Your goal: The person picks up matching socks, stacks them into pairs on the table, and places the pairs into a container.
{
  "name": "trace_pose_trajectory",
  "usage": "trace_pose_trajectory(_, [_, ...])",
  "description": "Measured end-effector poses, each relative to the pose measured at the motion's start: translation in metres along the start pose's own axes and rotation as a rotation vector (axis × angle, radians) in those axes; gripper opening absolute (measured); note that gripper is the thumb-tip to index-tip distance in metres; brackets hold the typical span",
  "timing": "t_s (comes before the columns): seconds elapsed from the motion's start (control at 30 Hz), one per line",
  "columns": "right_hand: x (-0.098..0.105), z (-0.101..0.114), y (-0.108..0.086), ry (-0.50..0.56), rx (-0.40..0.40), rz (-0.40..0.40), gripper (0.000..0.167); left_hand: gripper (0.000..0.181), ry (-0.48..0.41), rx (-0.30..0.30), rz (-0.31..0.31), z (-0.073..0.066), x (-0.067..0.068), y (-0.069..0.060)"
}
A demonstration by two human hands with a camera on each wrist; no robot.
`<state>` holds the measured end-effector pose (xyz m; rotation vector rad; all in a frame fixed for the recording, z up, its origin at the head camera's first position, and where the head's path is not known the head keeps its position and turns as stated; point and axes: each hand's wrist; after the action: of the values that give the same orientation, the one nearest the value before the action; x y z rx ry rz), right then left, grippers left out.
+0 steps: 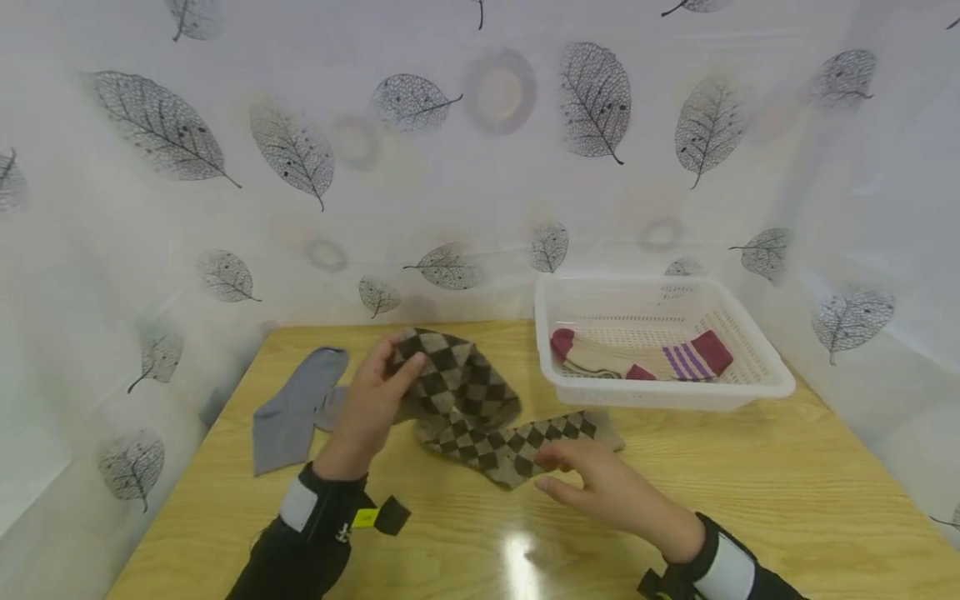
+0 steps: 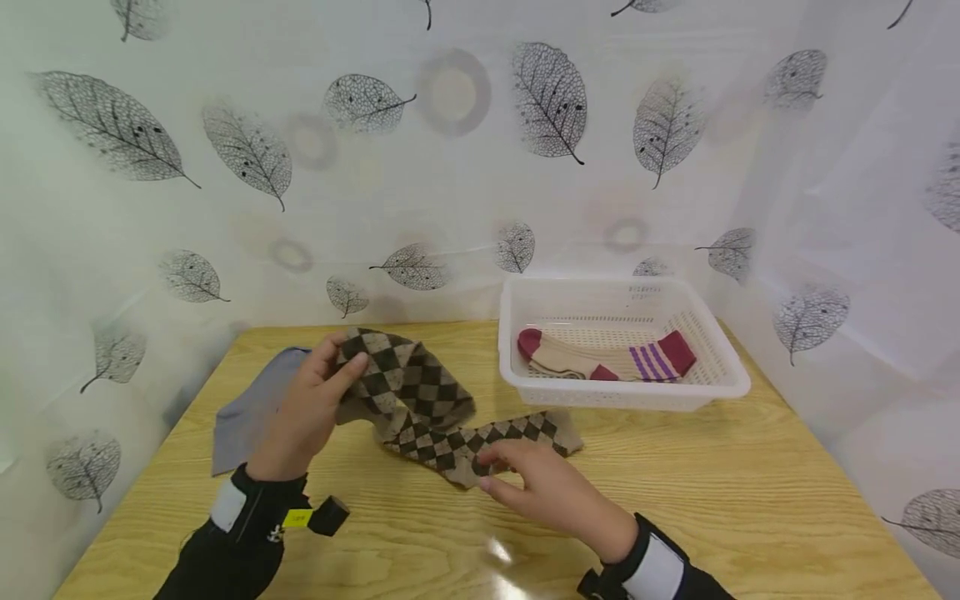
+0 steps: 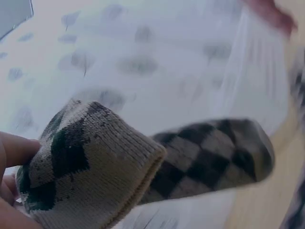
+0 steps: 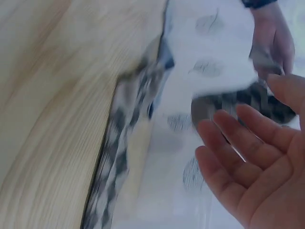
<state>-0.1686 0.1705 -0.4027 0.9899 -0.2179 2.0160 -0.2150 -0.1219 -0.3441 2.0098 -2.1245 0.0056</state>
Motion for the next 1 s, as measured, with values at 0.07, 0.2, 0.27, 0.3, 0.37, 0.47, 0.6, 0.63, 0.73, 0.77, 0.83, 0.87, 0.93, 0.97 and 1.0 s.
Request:
trace_pose_trajectory(0.07, [-0.007,0.008,0.010,0.147,-0.005,-0.021,0.030,0.030,-0.051,-0.016,0.031,0.003,-0.022,-0.002])
trace_pose_trajectory(0.2, [-0.018,0.017,0.026,0.361,-0.071,-0.110,0.037,0.031,-0.145,-0.045,0.138,0.012,-0.059,-0.006])
trace_pose_trajectory(0.27, [-0.020,0.017,0.030,0.415,-0.105,-0.154,0.037,0.033,-0.195,-0.043,0.176,0.015,-0.071,-0.009])
trace_pose_trajectory(0.3, [-0.020,0.016,0.031,0.424,-0.116,-0.176,0.035,0.034,-0.229,-0.029,0.188,0.017,-0.076,-0.010])
trace_pose_trajectory(0.37, [-0.018,0.014,0.033,0.431,-0.119,-0.205,0.031,0.034,-0.288,-0.004,0.183,0.019,-0.083,-0.011])
trace_pose_trajectory(0.47, [-0.012,0.015,0.034,0.390,-0.116,-0.242,0.027,0.029,-0.393,0.066,0.142,0.023,-0.089,-0.011])
trace_pose_trajectory(0.6, [0.001,0.020,0.035,0.320,-0.143,-0.269,0.023,0.016,-0.545,0.164,0.101,0.026,-0.092,-0.009])
trace_pose_trajectory(0.63, [0.004,0.021,0.035,0.303,-0.146,-0.277,0.021,0.013,-0.584,0.186,0.099,0.027,-0.093,-0.009])
trace_pose_trajectory(0.73, [0.013,0.022,0.038,0.246,-0.120,-0.294,0.021,0.009,-0.681,0.225,0.141,0.029,-0.092,-0.010])
trace_pose_trajectory(0.77, [0.016,0.023,0.040,0.239,-0.102,-0.300,0.021,0.009,-0.709,0.240,0.167,0.030,-0.092,-0.010])
trace_pose_trajectory(0.83, [0.022,0.023,0.042,0.232,-0.063,-0.306,0.026,0.015,-0.771,0.284,0.226,0.033,-0.092,-0.012])
trace_pose_trajectory(0.87, [0.025,0.023,0.044,0.226,-0.044,-0.309,0.026,0.019,-0.801,0.309,0.264,0.034,-0.092,-0.013])
trace_pose_trajectory(0.93, [0.030,0.024,0.045,0.233,-0.027,-0.311,0.026,0.028,-0.845,0.372,0.344,0.037,-0.092,-0.016])
trace_pose_trajectory(0.97, [0.033,0.025,0.045,0.241,-0.026,-0.312,0.025,0.032,-0.866,0.404,0.387,0.039,-0.093,-0.017])
trace_pose_trajectory(1.0, [0.035,0.026,0.046,0.239,-0.025,-0.314,0.024,0.036,-0.894,0.442,0.428,0.041,-0.093,-0.019])
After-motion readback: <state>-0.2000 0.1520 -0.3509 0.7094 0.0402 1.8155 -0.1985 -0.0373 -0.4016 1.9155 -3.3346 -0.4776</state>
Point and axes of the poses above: each hand's wrist, its own y-axis towards the middle knuckle, its own x-axis out of the back of the hand, z = x × y, and after that the axes turned 3 degrees about y, right-handed
